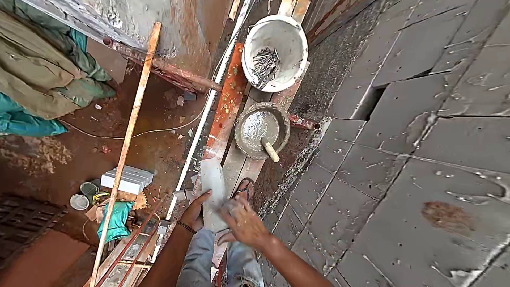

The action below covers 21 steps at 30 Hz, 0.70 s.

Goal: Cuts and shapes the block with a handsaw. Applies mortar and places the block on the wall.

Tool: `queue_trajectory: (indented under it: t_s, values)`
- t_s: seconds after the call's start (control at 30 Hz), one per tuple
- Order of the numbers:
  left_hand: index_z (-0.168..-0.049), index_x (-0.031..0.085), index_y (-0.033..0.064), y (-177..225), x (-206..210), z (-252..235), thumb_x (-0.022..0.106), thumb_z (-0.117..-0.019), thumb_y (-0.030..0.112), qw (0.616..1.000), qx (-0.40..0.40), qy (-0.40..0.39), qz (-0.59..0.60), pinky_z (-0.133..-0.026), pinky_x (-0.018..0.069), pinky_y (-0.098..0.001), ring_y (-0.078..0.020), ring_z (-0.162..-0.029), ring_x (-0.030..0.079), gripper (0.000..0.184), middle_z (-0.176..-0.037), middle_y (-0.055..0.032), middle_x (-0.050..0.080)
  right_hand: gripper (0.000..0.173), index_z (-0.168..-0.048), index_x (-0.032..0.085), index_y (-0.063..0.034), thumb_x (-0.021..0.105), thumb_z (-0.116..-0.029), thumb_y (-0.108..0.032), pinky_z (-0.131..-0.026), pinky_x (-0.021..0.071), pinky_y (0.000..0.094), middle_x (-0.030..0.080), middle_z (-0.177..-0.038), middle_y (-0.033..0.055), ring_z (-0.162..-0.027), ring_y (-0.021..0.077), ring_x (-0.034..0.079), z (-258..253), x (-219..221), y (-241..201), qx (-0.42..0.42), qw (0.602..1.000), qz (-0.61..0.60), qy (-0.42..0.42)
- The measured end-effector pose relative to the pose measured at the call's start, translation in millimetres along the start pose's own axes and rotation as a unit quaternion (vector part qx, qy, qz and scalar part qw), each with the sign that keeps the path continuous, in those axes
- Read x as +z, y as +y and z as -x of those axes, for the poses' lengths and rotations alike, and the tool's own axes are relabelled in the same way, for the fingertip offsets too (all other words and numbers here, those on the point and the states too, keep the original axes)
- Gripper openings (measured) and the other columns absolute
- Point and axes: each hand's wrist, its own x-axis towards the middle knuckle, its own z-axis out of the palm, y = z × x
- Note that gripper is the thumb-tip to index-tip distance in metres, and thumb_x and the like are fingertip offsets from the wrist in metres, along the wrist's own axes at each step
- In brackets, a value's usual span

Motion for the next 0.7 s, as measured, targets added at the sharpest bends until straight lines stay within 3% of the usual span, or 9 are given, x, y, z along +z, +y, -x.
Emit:
queue_trajectory:
  t_s: [0.03, 0.1, 0.17, 0.23, 0.3, 0.43, 0.53, 0.6, 0.7]
  values:
    - [-0.137, 0.053, 0.0064, -0.2, -6.1, -11.8, 0.052, -0.1064, 0.027, 1.000, 0.022, 0.003, -0.007, -0.084, 0.0618, -0.0425, -0.0238, -0.099, 0.073, 0.037, -0.111, -0.0148, 0.072, 0.077, -0.137, 0.063, -0.0112, 0.064, -0.0867, -0.069, -0.105, 0.0491, 0.0599, 0.069, -0.124, 0.0233, -0.121, 0.0428, 0.064, -8.6, -3.4, 29.1, 0.097, 0.995, -0.035, 0.006]
    - [-0.144, 0.045, 0.0059, 0.7, -21.8, -29.8, 0.056, -0.1039, 0.016, 0.998, 0.063, 0.011, -0.030, -0.083, 0.0624, -0.0427, -0.0245, -0.098, 0.072, 0.042, -0.114, -0.0163, 0.070, 0.078, -0.139, 0.057, 0.0042, 0.065, -0.0930, -0.058, -0.108, 0.0452, 0.0611, 0.056, -0.133, 0.0372, -0.128, 0.0526, 0.054, -28.1, -5.0, 102.7, 0.345, 0.936, -0.068, 0.004]
    - [-0.148, 0.039, 0.0063, 3.1, -34.7, -35.1, 0.061, -0.0995, 0.007, 0.993, 0.102, 0.029, -0.058, -0.077, 0.0636, -0.0415, -0.0247, -0.094, 0.073, 0.053, -0.115, -0.0170, 0.069, 0.076, -0.147, 0.042, 0.0094, 0.059, -0.1010, -0.049, -0.110, 0.0437, 0.0579, 0.044, -0.146, 0.0373, -0.135, 0.0511, 0.048, -48.2, 11.9, 174.3, 0.548, 0.832, -0.079, 0.012]
    - [-0.150, 0.036, 0.0062, 6.5, -44.1, -31.2, 0.063, -0.0945, 0.003, 0.986, 0.140, 0.028, -0.081, -0.077, 0.0639, -0.0390, -0.0228, -0.095, 0.073, 0.062, -0.118, -0.0158, 0.068, 0.082, -0.151, 0.032, 0.0066, 0.057, -0.1010, -0.054, -0.105, 0.0488, 0.0562, 0.051, -0.142, 0.0330, -0.128, 0.0454, 0.057, -70.2, 26.5, 212.4, 0.652, 0.750, -0.111, -0.031]
    - [-0.149, 0.036, 0.0051, 8.8, -53.9, -24.2, 0.069, -0.0862, 0.004, 0.980, 0.169, 0.019, -0.101, -0.081, 0.0642, -0.0384, -0.0218, -0.098, 0.073, 0.071, -0.119, -0.0147, 0.069, 0.082, -0.149, 0.036, 0.0047, 0.059, -0.0985, -0.057, -0.099, 0.0520, 0.0572, 0.062, -0.131, 0.0287, -0.120, 0.0417, 0.064, -94.8, 30.2, 215.8, 0.682, 0.716, -0.115, -0.096]
    - [-0.148, 0.037, 0.0045, 9.2, -60.5, -8.0, 0.079, -0.0748, 0.010, 0.971, 0.201, 0.006, -0.131, -0.086, 0.0636, -0.0372, -0.0209, -0.103, 0.073, 0.084, -0.120, -0.0126, 0.069, 0.064, -0.119, 0.066, 0.0010, 0.053, -0.1003, -0.059, -0.092, 0.0517, 0.0614, 0.068, -0.121, 0.0251, -0.114, 0.0397, 0.067, -122.5, 34.1, 214.8, 0.622, 0.750, -0.125, -0.186]
    - [-0.151, 0.034, 0.0041, 7.8, -59.1, 10.4, 0.083, -0.0705, 0.014, 0.963, 0.220, 0.002, -0.156, -0.089, 0.0629, -0.0358, -0.0203, -0.107, 0.072, 0.095, -0.125, -0.0120, 0.068, 0.044, -0.112, 0.068, 0.0023, 0.060, -0.1001, -0.039, -0.092, 0.0529, 0.0597, 0.068, -0.117, 0.0249, -0.109, 0.0388, 0.068, -109.4, 26.9, 217.3, 0.607, 0.762, -0.157, -0.161]
    - [-0.153, 0.033, 0.0042, 6.1, -65.0, 24.9, 0.087, -0.0672, 0.018, 0.956, 0.231, 0.005, -0.180, -0.091, 0.0624, -0.0358, -0.0205, -0.110, 0.071, 0.103, -0.128, -0.0118, 0.067, 0.037, -0.115, 0.068, 0.0002, 0.061, -0.0987, -0.032, -0.091, 0.0524, 0.0608, 0.070, -0.116, 0.0239, -0.112, 0.0407, 0.067, -87.2, -4.1, 193.8, 0.614, 0.772, -0.080, -0.146]
    - [-0.156, 0.029, 0.0045, 1.1, -84.7, 44.1, 0.091, -0.0639, 0.020, 0.942, 0.248, 0.027, -0.227, -0.094, 0.0613, -0.0348, -0.0189, -0.114, 0.069, 0.112, -0.134, -0.0098, 0.065, 0.043, -0.140, 0.058, -0.0090, 0.056, -0.1016, -0.029, -0.087, 0.0537, 0.0606, 0.069, -0.119, 0.0211, -0.106, 0.0407, 0.069, -53.6, -32.0, 170.5, 0.612, 0.785, 0.023, -0.098]
